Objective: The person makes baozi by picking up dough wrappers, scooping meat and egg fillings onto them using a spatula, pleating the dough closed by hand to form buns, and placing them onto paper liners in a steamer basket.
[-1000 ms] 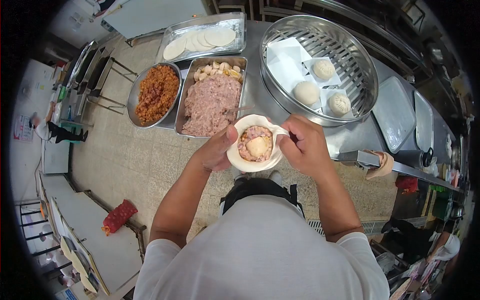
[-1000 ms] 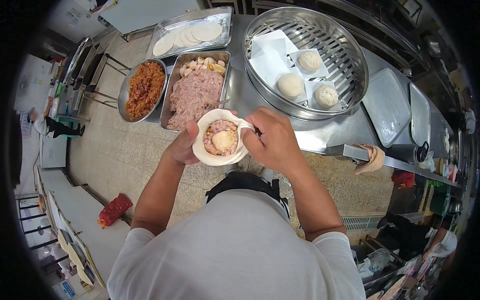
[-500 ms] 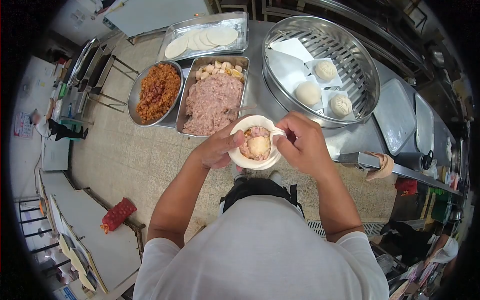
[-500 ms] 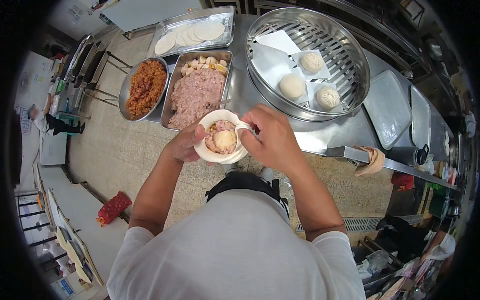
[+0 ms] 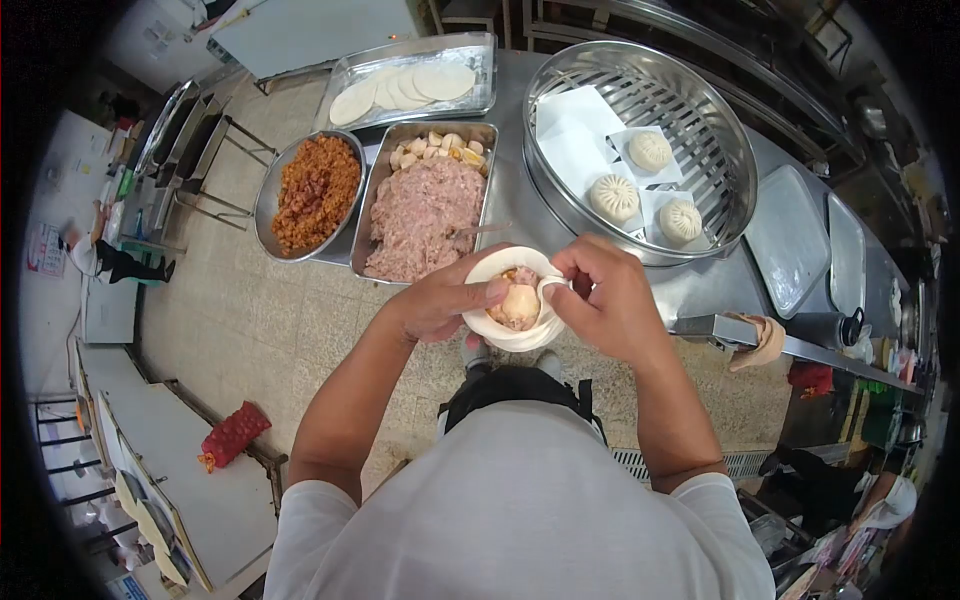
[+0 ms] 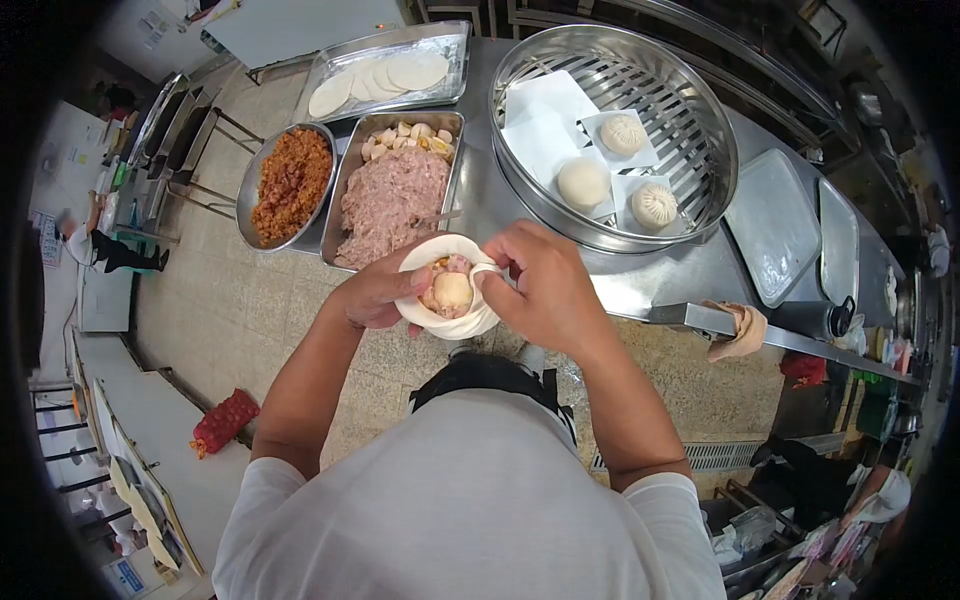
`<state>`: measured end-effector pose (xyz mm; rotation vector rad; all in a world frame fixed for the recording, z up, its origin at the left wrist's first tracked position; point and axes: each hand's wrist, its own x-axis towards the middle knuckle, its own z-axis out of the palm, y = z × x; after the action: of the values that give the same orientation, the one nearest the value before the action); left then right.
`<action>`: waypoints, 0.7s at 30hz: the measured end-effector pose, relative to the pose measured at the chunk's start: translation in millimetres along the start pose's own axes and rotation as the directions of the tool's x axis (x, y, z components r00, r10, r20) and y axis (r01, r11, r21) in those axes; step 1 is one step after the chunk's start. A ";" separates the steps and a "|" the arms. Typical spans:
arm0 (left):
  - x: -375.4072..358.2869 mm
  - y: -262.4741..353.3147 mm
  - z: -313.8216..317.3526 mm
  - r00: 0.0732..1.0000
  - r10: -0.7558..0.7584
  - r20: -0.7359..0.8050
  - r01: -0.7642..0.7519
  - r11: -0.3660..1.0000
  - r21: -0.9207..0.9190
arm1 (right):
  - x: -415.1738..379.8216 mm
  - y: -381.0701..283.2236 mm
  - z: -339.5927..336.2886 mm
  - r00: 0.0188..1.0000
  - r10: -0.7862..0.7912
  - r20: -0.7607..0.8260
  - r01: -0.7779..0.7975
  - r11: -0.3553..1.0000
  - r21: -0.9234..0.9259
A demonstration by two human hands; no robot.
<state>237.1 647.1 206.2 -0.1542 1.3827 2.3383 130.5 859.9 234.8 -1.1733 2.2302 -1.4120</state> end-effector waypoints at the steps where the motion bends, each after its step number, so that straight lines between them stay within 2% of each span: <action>1: 2.7 -2.4 -3.4 1.000 -0.023 -0.014 0.023 1.000 0.004 | -0.9 8.5 4.9 0.997 -0.070 -0.028 0.069 0.997 -0.038; 2: 5.1 -5.2 -6.8 0.999 -0.045 -0.030 0.045 0.999 0.007 | -1.8 15.3 8.7 0.989 -0.141 -0.052 0.137 0.988 -0.077; 6: 9.3 -6.5 -4.6 0.994 -0.056 -0.094 0.060 0.997 0.046 | -7.8 24.8 10.6 0.989 -0.148 -0.007 0.147 0.983 -0.106; 9: 8.5 -3.7 0.7 0.996 -0.032 -0.086 0.038 0.997 0.066 | -7.2 13.2 3.6 0.991 -0.133 0.000 0.131 0.976 -0.174; 12: 8.7 3.4 2.0 0.997 -0.044 -0.070 0.049 0.995 0.083 | -2.2 1.6 -0.3 0.993 -0.074 -0.096 0.062 0.990 -0.127; 14: 9.9 4.2 -0.2 0.996 -0.073 -0.058 0.080 0.989 0.125 | 1.6 2.4 -3.2 0.999 -0.038 0.025 0.040 0.998 -0.050; 18: 15.1 2.7 -4.2 0.983 -0.151 -0.101 0.167 0.969 0.180 | -0.5 15.9 6.7 0.998 -0.042 0.036 0.046 0.992 -0.118; 21: 19.6 -5.3 -8.3 0.982 -0.162 -0.098 0.173 0.977 0.125 | -3.9 21.0 9.2 0.993 -0.078 0.089 0.091 0.985 -0.149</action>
<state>220.5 648.1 191.9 -0.3246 1.5010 2.1167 128.0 861.2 211.7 -1.3652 2.2893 -1.2151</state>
